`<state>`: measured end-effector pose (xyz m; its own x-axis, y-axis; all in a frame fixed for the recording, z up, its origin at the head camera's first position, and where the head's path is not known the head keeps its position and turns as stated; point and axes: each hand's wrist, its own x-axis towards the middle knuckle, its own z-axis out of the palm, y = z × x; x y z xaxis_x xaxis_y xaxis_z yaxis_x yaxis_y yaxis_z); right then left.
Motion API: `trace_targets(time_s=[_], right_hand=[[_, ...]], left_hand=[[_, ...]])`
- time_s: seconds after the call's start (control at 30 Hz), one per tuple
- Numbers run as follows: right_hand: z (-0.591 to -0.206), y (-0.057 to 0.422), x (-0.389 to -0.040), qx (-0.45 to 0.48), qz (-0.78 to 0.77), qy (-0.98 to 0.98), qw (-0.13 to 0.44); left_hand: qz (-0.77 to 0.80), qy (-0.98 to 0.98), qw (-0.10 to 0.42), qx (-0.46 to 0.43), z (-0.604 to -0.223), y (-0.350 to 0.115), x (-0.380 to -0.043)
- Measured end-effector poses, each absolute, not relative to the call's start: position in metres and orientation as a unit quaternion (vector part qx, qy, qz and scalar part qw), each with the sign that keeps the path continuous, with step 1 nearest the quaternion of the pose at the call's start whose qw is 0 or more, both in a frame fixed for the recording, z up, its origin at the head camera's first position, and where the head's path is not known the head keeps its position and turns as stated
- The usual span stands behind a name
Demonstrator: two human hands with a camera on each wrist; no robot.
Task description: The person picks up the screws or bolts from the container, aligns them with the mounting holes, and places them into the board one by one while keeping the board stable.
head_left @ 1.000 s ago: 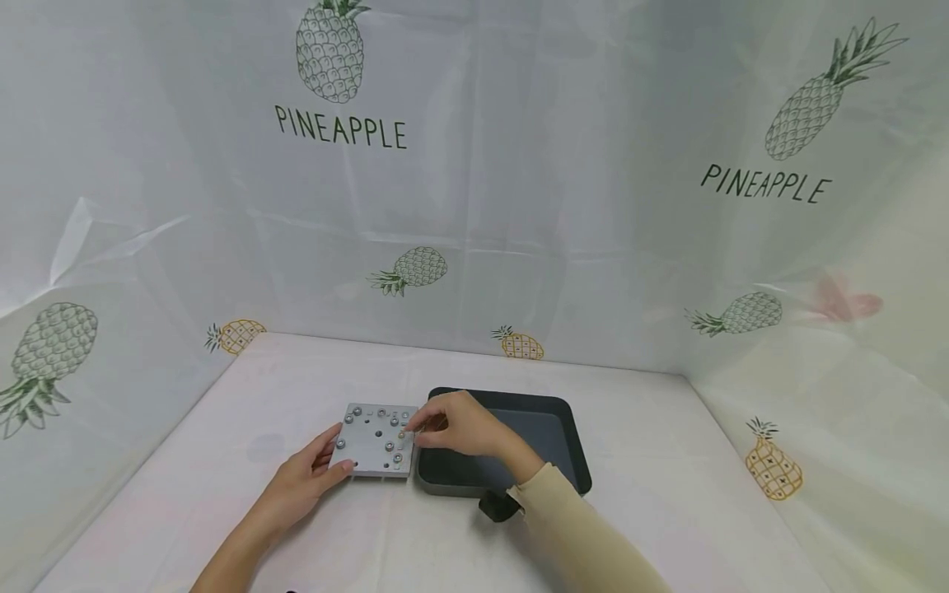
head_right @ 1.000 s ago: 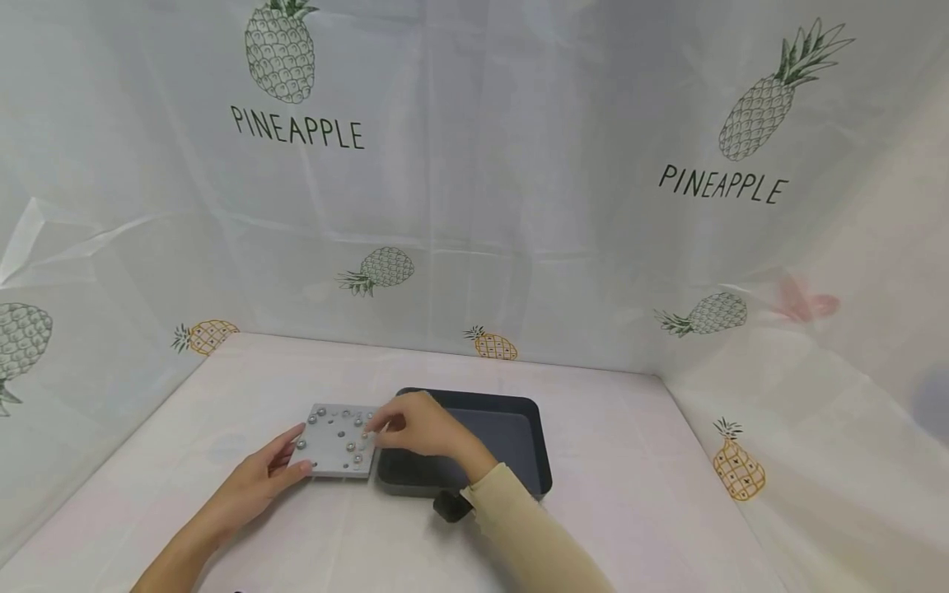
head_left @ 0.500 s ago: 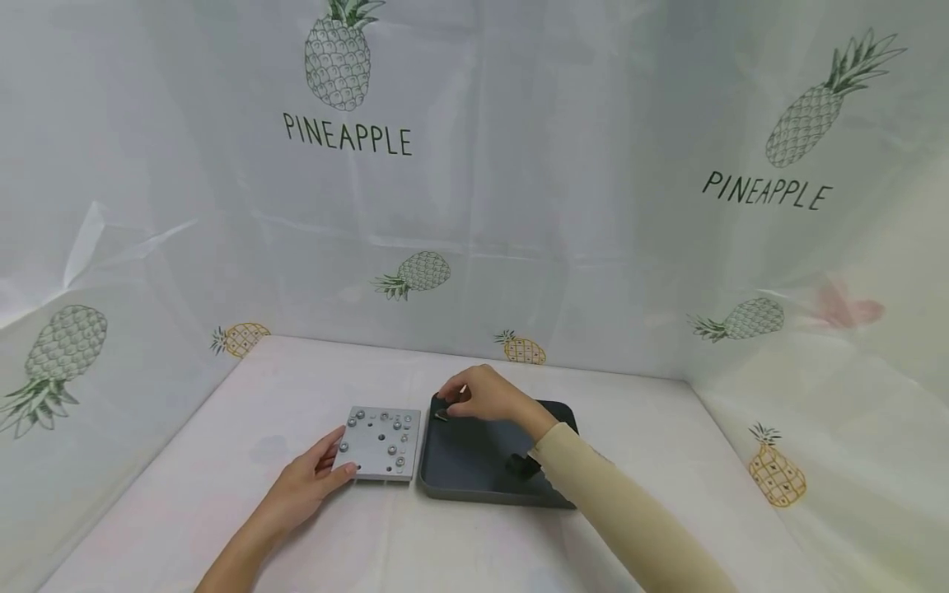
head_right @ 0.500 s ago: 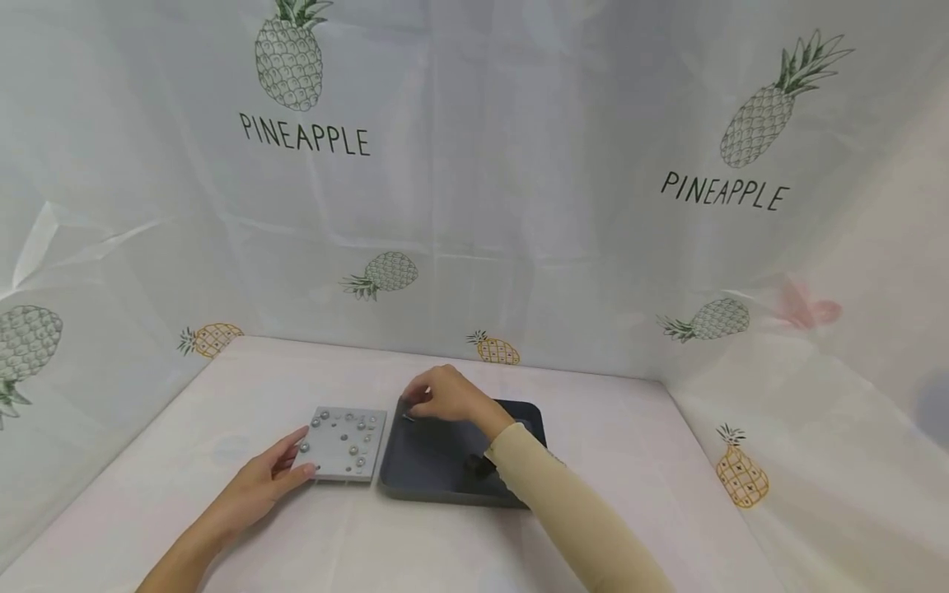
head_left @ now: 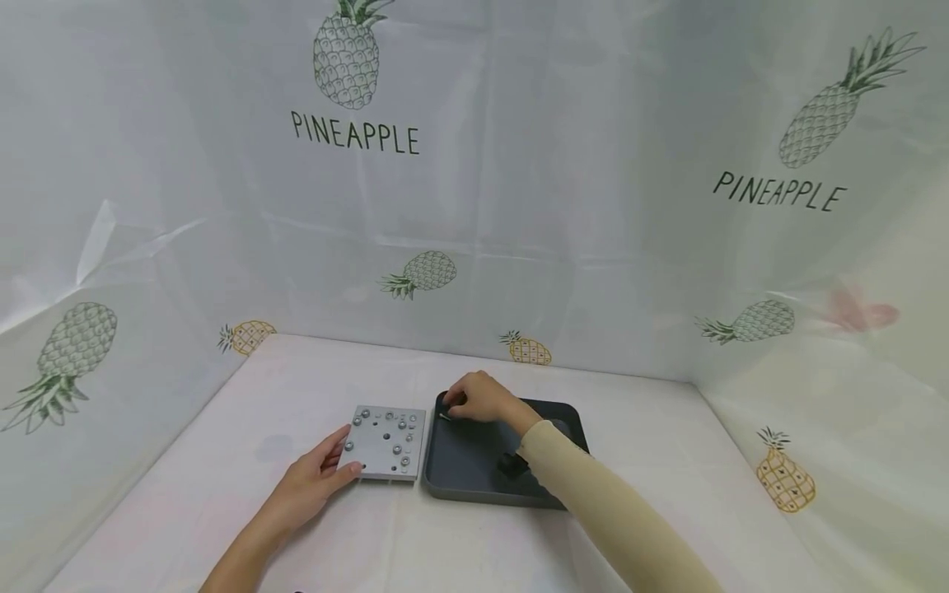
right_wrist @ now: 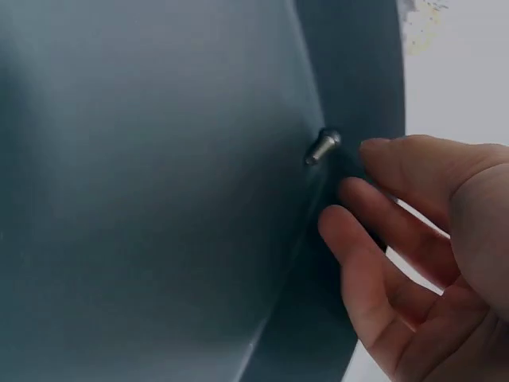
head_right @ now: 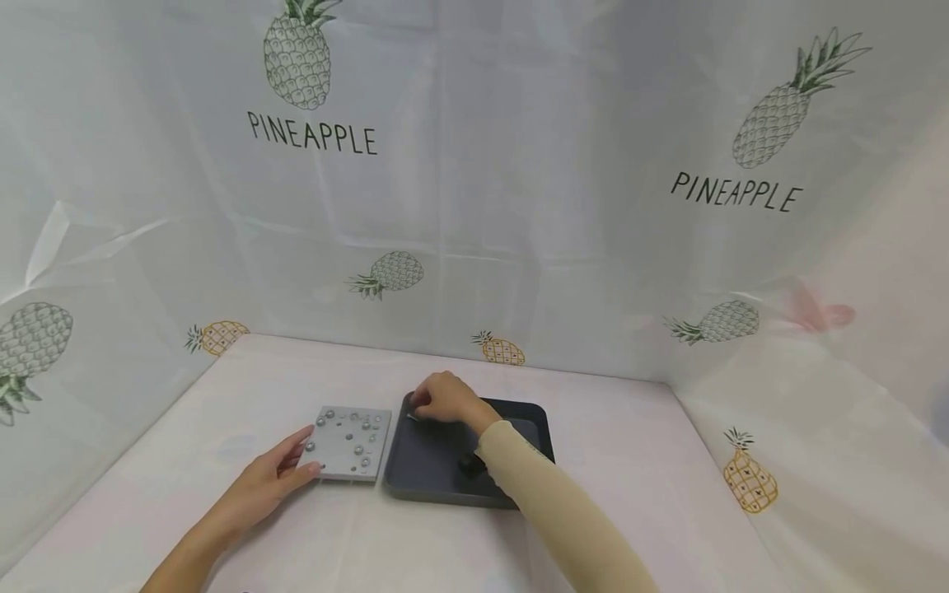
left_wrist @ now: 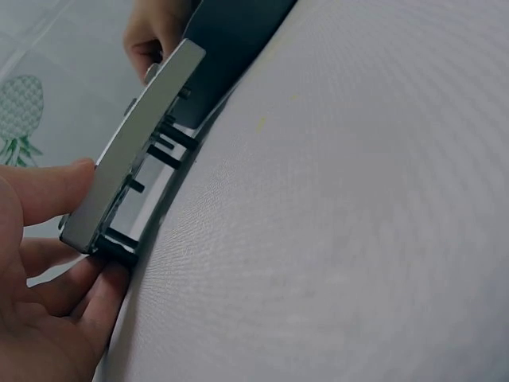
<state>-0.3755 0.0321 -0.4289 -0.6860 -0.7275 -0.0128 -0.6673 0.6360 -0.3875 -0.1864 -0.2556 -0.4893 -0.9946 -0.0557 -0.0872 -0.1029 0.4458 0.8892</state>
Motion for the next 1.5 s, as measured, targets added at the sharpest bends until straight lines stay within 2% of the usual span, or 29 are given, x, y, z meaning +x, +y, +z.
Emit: trace_targets(time_s=[0.53, 0.87, 1.03, 1.5], right_hand=[[-0.437, 0.021, -0.375, -0.364, -0.144, 0.915, 0.097], [-0.441, 0.011, -0.368, -0.338, -0.099, 0.934, 0.057], [-0.441, 0.013, -0.367, -0.348, -0.089, 0.932, 0.051], [-0.442, 0.019, -0.371, -0.394, -0.111, 0.909, 0.078]], left_hand=[[0.518, 0.855, 0.017, -0.041, -0.485, -0.253, -0.187], [0.517, 0.854, 0.017, -0.044, -0.485, -0.253, -0.186], [0.521, 0.852, 0.019, -0.045, -0.485, -0.252, -0.186], [0.519, 0.853, 0.020, -0.051, -0.486, -0.253, -0.185]])
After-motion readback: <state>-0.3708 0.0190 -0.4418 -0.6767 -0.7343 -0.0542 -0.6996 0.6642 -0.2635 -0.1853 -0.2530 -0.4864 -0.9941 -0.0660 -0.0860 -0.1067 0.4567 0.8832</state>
